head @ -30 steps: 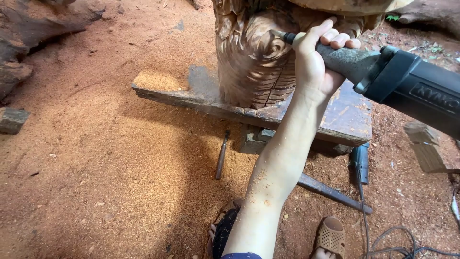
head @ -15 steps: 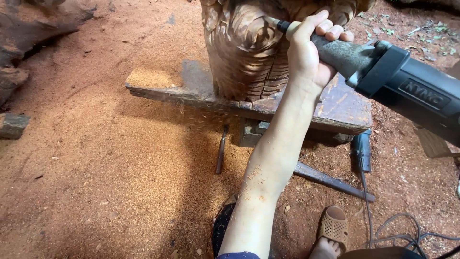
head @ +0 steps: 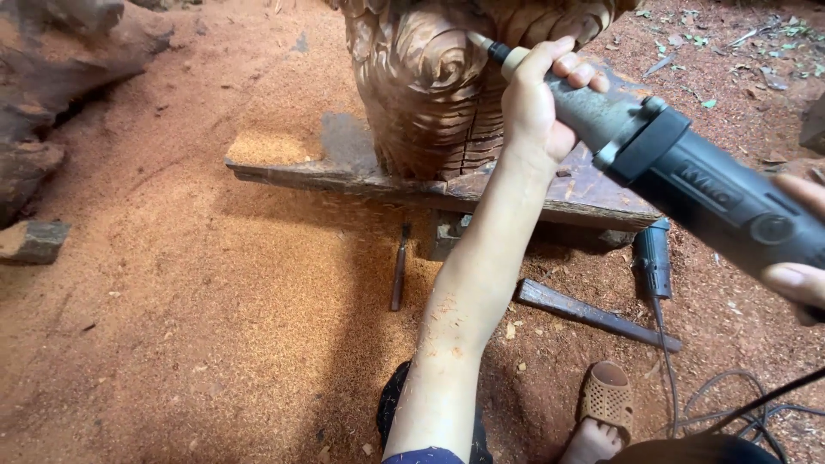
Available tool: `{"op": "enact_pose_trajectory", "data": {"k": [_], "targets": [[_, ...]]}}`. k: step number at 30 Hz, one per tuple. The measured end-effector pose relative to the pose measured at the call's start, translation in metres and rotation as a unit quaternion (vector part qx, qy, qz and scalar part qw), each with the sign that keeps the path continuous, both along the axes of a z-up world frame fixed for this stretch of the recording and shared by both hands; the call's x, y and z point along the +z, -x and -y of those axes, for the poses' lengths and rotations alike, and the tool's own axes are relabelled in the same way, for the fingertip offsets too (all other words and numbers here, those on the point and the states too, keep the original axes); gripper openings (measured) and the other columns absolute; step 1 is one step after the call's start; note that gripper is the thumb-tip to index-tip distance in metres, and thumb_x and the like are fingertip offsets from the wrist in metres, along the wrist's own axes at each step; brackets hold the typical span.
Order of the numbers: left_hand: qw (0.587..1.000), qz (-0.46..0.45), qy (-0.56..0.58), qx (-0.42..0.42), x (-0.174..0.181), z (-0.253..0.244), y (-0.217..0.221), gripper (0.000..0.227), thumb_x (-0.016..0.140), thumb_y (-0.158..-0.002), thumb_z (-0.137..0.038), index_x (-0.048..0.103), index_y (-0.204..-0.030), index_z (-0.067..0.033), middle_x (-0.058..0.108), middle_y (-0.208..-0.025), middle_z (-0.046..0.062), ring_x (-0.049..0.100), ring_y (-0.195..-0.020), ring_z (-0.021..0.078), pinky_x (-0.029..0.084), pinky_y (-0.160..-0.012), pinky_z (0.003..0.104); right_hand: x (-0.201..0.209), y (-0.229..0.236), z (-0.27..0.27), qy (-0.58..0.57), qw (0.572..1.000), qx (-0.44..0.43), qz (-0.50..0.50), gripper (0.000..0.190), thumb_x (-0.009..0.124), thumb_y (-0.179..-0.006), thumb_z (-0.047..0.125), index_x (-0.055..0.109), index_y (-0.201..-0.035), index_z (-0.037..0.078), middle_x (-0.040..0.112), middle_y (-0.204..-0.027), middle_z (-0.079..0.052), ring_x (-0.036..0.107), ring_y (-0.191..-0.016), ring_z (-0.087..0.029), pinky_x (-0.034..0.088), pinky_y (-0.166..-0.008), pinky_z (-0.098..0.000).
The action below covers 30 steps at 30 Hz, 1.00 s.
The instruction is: Carving intricate details into a large wooden sculpture using a power rotary tool
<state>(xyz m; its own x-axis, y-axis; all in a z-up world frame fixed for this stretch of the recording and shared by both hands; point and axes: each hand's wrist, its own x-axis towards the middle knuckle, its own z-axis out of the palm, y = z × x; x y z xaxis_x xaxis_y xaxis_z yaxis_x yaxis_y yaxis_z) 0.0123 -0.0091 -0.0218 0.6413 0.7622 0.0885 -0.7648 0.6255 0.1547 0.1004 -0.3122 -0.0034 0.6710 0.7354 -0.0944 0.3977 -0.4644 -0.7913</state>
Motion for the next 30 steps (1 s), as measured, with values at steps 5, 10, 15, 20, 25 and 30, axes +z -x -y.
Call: {"op": "enact_pose_trajectory", "data": {"k": [5, 10, 15, 20, 25, 30], "targets": [[0.998, -0.056, 0.002, -0.03, -0.019, -0.01, -0.008, 0.024, 0.066, -0.082, -0.008, 0.059, -0.104, -0.0009, 0.044, -0.057, -0.006, 0.047, -0.048, 0.0071, 0.05, -0.049, 0.032, 0.022, 0.041, -0.004, 0.034, 0.999, -0.021, 0.021, 0.091, 0.065, -0.08, 0.0, 0.046, -0.167, 0.019, 0.059, -0.131, -0.022, 0.065, -0.061, -0.051, 0.051, -0.058, -0.0531], [0.995, -0.099, -0.007, -0.03, -0.022, -0.007, 0.002, 0.027, 0.068, -0.081, -0.007, 0.062, -0.106, -0.0008, 0.045, -0.058, -0.007, 0.046, -0.048, 0.0066, 0.049, -0.047, 0.03, -0.004, 0.048, 0.004, -0.018, 0.999, -0.032, -0.018, 0.091, 0.074, -0.079, 0.003, 0.053, -0.166, 0.02, 0.064, -0.07, -0.031, 0.056, -0.048, -0.038, 0.04, -0.042, -0.043], [0.989, -0.144, -0.028, -0.022, -0.023, -0.001, 0.012, 0.041, 0.064, -0.08, -0.004, 0.058, -0.12, 0.0051, 0.047, -0.057, -0.005, 0.048, -0.048, 0.0074, 0.05, -0.046, 0.03, -0.041, 0.043, 0.012, -0.062, 0.998, 0.016, 0.007, 0.092, 0.078, -0.07, 0.009, 0.055, -0.159, 0.016, 0.072, -0.084, -0.021, 0.058, -0.04, -0.028, 0.047, -0.033, -0.0357], [0.978, -0.209, -0.013, -0.003, -0.024, 0.002, 0.017, 0.029, 0.071, -0.077, -0.007, 0.065, -0.104, 0.0009, 0.046, -0.055, -0.003, 0.046, -0.046, 0.008, 0.047, -0.044, 0.03, -0.05, 0.064, 0.008, -0.107, 0.991, -0.005, -0.084, 0.086, 0.074, -0.074, -0.001, 0.054, -0.156, 0.014, 0.069, -0.107, -0.021, 0.062, -0.045, -0.032, 0.057, -0.037, -0.0404], [0.973, -0.229, -0.022, -0.009, -0.03, 0.004, 0.023, 0.013, 0.072, -0.077, -0.007, 0.063, -0.087, -0.0057, 0.046, -0.054, -0.003, 0.046, -0.044, 0.0084, 0.046, -0.042, 0.03, -0.074, 0.072, 0.012, -0.128, 0.988, 0.001, -0.085, 0.082, 0.075, -0.076, 0.005, 0.055, -0.155, 0.015, 0.066, -0.084, -0.016, 0.059, -0.04, -0.027, 0.049, -0.034, -0.034], [0.971, -0.237, -0.031, -0.019, -0.035, 0.003, 0.026, 0.041, 0.07, -0.078, -0.005, 0.065, -0.118, 0.0048, 0.044, -0.054, -0.004, 0.046, -0.044, 0.0077, 0.047, -0.041, 0.03, -0.081, 0.081, 0.014, -0.124, 0.989, -0.007, -0.085, 0.082, 0.076, -0.076, 0.009, 0.055, -0.155, 0.018, 0.063, -0.072, -0.015, 0.053, -0.035, -0.023, 0.043, -0.03, -0.0322]]}}
